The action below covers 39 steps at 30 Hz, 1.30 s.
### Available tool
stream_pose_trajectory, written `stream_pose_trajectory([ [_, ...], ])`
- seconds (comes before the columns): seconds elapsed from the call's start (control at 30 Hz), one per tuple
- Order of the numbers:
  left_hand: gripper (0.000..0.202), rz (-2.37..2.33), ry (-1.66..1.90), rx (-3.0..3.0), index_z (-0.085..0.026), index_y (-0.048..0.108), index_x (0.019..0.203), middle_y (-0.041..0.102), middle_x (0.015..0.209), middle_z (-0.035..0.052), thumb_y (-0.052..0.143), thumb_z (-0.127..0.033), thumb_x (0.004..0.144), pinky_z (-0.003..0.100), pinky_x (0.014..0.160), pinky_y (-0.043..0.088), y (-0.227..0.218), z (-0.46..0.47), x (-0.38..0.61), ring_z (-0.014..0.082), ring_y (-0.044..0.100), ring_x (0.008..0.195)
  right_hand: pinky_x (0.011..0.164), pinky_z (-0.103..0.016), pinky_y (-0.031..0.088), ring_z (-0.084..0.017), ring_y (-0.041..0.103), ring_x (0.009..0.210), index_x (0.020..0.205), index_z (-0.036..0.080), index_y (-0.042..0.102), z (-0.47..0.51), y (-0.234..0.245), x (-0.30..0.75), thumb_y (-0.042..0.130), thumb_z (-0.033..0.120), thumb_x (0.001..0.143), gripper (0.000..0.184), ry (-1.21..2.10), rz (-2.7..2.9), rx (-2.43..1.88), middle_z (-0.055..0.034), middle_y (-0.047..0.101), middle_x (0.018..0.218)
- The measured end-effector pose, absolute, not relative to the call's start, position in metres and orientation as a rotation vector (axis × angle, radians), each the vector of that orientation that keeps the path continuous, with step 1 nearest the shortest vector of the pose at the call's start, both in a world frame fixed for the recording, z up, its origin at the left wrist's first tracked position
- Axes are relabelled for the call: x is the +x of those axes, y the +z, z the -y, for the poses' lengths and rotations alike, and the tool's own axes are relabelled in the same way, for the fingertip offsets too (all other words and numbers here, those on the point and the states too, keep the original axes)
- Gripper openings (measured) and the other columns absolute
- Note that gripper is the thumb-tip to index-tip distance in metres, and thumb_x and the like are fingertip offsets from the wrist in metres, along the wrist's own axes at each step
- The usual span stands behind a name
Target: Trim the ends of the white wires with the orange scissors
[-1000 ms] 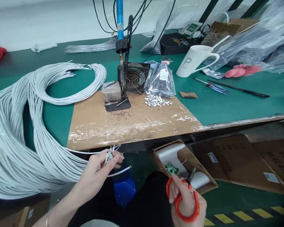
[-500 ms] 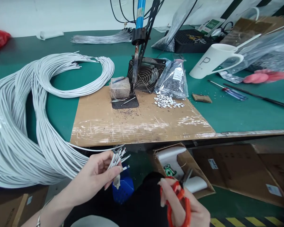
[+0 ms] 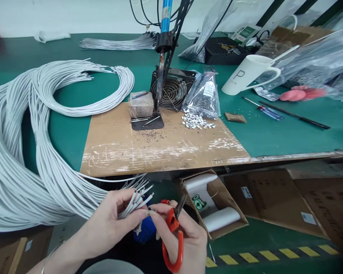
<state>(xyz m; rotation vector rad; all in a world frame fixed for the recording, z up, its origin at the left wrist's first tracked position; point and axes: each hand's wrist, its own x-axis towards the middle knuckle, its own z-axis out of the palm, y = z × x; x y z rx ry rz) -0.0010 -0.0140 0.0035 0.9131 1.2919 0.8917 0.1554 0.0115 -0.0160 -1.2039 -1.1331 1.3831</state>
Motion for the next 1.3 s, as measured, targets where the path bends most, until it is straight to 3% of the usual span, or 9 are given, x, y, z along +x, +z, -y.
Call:
stream_pose_trajectory([
  [0.1,0.026,-1.327,0.863,0.942,-0.020,0.055,0.079,0.046,0.069,-0.0054,0.062,-0.034,0.099,0.026,0.059,0.032,0.006,0.014,0.001,0.0132,0.039,0.063,0.055,-0.026,0.041,-0.013,0.050,0.053,0.065,0.023,0.076,-0.014,-0.017,0.156,0.082,0.027,0.081,0.017,1.298,1.178,-1.196,0.0016,0.060,0.057],
  [0.23,0.026,-1.330,0.860,0.922,-0.019,0.055,0.077,0.045,0.062,-0.0069,0.062,-0.033,0.098,0.026,0.055,0.029,0.011,0.011,0.003,0.0119,0.037,0.057,0.059,-0.028,0.044,-0.015,0.052,0.056,0.056,0.021,0.061,-0.023,-0.025,0.167,0.081,0.041,0.085,0.040,1.220,1.031,-1.259,0.0037,0.050,0.048],
  [0.43,0.032,-1.303,0.882,0.861,-0.015,0.070,0.089,0.047,0.067,-0.0054,0.064,-0.045,0.099,0.025,0.054,0.027,0.013,0.008,0.002,0.0108,0.035,0.058,0.050,-0.027,0.029,-0.011,0.036,0.052,0.061,0.020,0.056,-0.024,-0.027,0.182,0.073,0.052,0.088,0.046,1.350,1.303,-1.336,0.0044,0.044,0.058],
  [0.67,0.033,-1.256,0.923,0.851,-0.018,0.069,0.093,0.039,0.064,-0.0074,0.058,-0.048,0.104,0.025,0.051,0.022,0.014,0.013,-0.001,0.0109,0.029,0.057,0.052,-0.027,0.023,-0.011,0.033,0.059,0.064,0.022,0.032,-0.022,-0.036,0.190,0.068,0.031,0.091,0.046,1.400,1.714,-1.183,0.0046,0.034,0.066],
  [0.8,0.036,-1.240,0.950,0.846,-0.018,0.067,0.090,0.035,0.064,-0.0072,0.055,-0.048,0.105,0.027,0.051,0.019,0.013,0.014,-0.004,0.0116,0.026,0.058,0.048,-0.026,0.021,-0.009,0.028,0.054,0.068,0.023,0.021,-0.024,-0.047,0.189,0.063,0.016,0.088,0.047,1.207,1.884,-1.097,0.0062,0.028,0.063],
  [0.97,0.034,-1.183,0.975,0.813,-0.018,0.069,0.089,0.036,0.062,-0.0071,0.058,-0.046,0.105,0.028,0.051,0.019,0.012,0.015,-0.006,0.0115,0.025,0.057,0.047,-0.023,0.022,-0.009,0.027,0.052,0.069,0.023,0.019,-0.027,-0.049,0.184,0.059,0.008,0.082,0.044,0.987,1.983,-0.979,0.0069,0.027,0.061],
  [1.3,0.037,-1.187,0.935,0.791,-0.017,0.070,0.089,0.036,0.061,-0.0067,0.059,-0.050,0.103,0.029,0.052,0.018,0.012,0.016,-0.008,0.0121,0.026,0.057,0.047,-0.024,0.021,-0.008,0.028,0.050,0.067,0.023,0.020,-0.029,-0.048,0.185,0.056,0.005,0.073,0.041,0.931,2.019,-0.938,0.0071,0.030,0.058],
])
